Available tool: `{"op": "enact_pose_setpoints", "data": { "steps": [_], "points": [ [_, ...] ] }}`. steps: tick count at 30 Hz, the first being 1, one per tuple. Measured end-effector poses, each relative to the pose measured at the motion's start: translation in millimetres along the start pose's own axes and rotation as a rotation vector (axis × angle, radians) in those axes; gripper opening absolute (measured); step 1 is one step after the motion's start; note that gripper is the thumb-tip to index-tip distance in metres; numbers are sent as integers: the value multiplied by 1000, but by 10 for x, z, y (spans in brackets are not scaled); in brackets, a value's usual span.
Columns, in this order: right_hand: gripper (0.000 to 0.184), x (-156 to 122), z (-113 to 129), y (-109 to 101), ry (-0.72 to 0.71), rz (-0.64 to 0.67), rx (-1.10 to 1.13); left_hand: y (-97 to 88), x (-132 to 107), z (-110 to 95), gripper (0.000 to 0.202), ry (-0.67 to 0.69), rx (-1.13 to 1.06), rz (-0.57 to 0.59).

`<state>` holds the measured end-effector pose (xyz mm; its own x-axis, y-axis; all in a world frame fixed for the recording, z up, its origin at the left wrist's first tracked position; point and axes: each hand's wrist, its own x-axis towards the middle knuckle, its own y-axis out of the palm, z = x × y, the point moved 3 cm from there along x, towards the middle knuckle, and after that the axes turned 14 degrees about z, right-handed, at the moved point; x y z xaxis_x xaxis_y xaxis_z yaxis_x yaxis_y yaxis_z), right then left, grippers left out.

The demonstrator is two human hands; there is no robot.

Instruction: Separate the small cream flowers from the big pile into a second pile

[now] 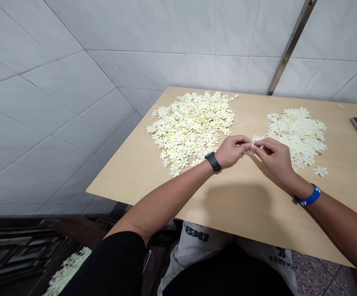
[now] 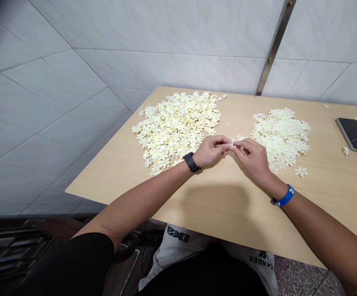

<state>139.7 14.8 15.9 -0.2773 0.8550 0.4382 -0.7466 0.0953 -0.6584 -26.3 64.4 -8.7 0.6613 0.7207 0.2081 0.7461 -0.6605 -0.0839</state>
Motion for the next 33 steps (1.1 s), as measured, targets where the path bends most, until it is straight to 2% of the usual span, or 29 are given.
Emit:
{"op": "enact_pose_setpoints", "data": {
  "steps": [7,23,33],
  "points": [
    [13,-2,-35,-12,-3,-10,86,-5,-10,-8,40,-33,-46,-5],
    [14,0,-21,-26,-11,-22,123,0,-25,-52,35,-55,-88,-7],
    [13,-5,-39,-23,-4,-21,111,4,-27,-53,44,-59,-66,5]
  ]
}}
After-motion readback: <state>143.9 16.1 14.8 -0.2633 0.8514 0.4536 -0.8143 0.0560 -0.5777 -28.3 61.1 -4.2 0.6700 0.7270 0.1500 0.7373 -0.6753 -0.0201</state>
